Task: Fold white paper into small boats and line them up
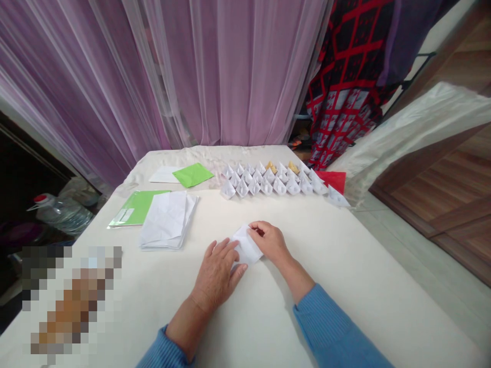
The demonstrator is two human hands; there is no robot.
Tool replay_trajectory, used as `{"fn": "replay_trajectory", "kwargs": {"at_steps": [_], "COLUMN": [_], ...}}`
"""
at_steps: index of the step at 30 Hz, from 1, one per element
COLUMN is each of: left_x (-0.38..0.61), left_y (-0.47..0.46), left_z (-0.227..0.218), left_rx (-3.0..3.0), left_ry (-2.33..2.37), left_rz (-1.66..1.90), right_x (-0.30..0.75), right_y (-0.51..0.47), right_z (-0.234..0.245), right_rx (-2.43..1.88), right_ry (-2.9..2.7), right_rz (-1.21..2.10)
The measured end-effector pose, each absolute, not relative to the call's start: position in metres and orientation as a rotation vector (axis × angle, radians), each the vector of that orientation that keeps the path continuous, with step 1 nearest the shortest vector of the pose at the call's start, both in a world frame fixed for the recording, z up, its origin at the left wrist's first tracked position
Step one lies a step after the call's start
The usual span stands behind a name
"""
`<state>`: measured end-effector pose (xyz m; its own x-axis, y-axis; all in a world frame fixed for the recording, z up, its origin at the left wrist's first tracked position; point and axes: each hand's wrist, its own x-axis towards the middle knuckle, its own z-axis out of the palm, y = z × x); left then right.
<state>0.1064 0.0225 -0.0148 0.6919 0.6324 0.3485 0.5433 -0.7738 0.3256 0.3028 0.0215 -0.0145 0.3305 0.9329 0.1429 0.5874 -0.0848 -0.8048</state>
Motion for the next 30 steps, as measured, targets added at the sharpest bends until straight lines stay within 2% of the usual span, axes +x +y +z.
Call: {"fn": "replay_trajectory", "kwargs": {"at_steps": [10, 18, 30], "left_x": [0.112, 0.111, 0.107], "left_y": [0.024, 0.018, 0.009], "left_z": [-0.016, -0.006, -0.005], "left_rx": [2.744, 2.783, 2.891], "left_ry": [0.977, 1.016, 1.084], "left_rz": [0.669, 0.609, 0.508], "right_x": [0.301, 0.297, 0.299], "right_y": [0.012, -0.004, -0.013], "right_z": [-0.018, -0.011, -0.02], "right_rx": [-1.553, -1.57, -1.606], "right_ry": [-1.502, -1.709, -1.793], "right_rz": [0.353, 0.068, 0.112]}}
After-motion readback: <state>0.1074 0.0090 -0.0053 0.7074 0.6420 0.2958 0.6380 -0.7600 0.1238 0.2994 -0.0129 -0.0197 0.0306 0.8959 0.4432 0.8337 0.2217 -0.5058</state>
